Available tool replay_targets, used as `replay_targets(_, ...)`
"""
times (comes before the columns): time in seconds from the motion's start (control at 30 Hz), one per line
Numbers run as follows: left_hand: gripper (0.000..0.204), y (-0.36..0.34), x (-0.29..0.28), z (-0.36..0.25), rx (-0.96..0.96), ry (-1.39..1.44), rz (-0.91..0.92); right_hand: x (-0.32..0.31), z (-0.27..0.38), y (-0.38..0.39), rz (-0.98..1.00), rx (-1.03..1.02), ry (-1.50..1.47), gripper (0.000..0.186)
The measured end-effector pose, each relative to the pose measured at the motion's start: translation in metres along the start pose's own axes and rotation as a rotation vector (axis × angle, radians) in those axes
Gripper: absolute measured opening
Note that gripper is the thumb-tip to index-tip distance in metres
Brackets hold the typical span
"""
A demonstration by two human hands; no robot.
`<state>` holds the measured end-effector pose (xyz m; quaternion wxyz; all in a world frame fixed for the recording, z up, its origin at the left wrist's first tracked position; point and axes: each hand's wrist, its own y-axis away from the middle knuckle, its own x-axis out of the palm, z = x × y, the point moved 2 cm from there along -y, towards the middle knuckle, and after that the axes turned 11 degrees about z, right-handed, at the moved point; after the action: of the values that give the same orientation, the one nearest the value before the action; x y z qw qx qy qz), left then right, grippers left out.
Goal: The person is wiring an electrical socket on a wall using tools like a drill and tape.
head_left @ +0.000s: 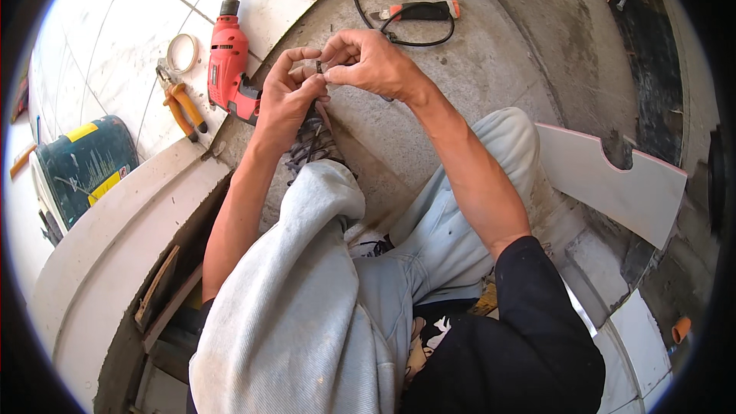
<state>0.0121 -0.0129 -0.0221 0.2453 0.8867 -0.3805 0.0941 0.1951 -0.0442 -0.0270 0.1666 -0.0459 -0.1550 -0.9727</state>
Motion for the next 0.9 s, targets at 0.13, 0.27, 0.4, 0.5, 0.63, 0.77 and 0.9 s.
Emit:
replay_targets(0.13, 0.048, 0.003, 0.008, -0.009, -0.045, -0.088, -0.019, -0.003, 0.001, 0.005, -0.021, 0.064, -0.028, 0.032)
replay_targets(0.27, 0.054, 0.008, 0.005, -0.004, 0.026, -0.052, 0.031, 0.000, 0.003, 0.004, -0.049, 0.102, -0.207, 0.031)
replay_targets(0.4, 0.045, 0.014, 0.007, 0.007, 0.164, -0.215, -0.107, 0.002, 0.002, 0.005, -0.085, 0.226, -0.339, 0.028)
replay_targets(0.5, 0.022, 0.020, 0.023, 0.005, 0.367, -0.620, -0.300, -0.001, -0.007, 0.005, -0.132, 0.270, -0.424, 0.025)
replay_targets(0.63, 0.015, 0.034, 0.037, 0.004, 0.226, -0.901, -0.414, 0.004, -0.010, 0.001, -0.129, 0.290, -0.474, 0.024)
replay_targets(0.77, 0.015, 0.030, 0.040, 0.003, 0.210, -0.811, -0.455, 0.002, -0.010, 0.002, -0.168, 0.354, -0.500, 0.023)
replay_targets(0.9, 0.020, 0.029, 0.030, 0.015, 0.240, -0.685, -0.441, 0.005, -0.011, 0.001, -0.173, 0.370, -0.534, 0.018)
